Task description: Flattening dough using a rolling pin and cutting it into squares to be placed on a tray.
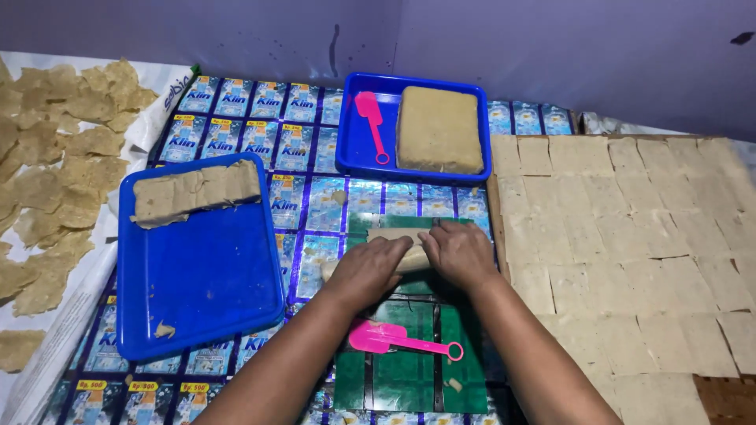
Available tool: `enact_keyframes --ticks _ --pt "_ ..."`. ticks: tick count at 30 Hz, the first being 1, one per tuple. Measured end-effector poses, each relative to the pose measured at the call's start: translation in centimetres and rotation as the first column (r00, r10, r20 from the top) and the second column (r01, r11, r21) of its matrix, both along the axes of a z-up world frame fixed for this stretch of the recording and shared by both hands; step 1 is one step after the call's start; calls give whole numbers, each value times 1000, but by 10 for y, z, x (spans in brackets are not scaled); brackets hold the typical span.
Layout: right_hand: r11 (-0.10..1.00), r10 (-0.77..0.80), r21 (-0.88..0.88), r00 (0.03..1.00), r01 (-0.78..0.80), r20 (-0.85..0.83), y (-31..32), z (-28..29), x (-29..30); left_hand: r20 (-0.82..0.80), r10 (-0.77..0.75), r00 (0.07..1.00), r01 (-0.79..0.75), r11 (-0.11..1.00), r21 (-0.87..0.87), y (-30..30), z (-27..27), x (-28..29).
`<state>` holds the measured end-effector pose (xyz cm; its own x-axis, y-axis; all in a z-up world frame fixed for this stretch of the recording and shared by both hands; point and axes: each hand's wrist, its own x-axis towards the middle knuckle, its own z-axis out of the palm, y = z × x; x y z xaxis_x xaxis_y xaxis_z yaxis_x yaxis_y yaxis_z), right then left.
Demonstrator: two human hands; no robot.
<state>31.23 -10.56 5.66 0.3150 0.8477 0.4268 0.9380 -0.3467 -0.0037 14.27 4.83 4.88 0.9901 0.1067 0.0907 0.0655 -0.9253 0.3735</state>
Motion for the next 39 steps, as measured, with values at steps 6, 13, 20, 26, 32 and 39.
enact_keyframes --ticks 6,13,20,26,32,39 --pt "966 -255 -91 953 243 -164 17 -39 32 12 168 986 -168 986 5 48 4 11" --pt "974 -224 -41 974 225 25 21 -52 34 250 286 925 -337 922 189 48 -51 14" --pt "971 -239 -37 969 238 -59 20 -49 26 255 314 915 -366 910 193 41 -55 11" --pt "919 -361 -258 901 300 -241 25 -56 36 196 362 911 -392 908 147 46 -57 16" --pt "811 -515 -512 761 284 -394 39 -43 51 -27 430 903 -427 902 64 61 -58 35" --pt "894 -431 -297 822 334 -373 51 -39 60 -206 447 871 -444 894 65 91 -58 70"
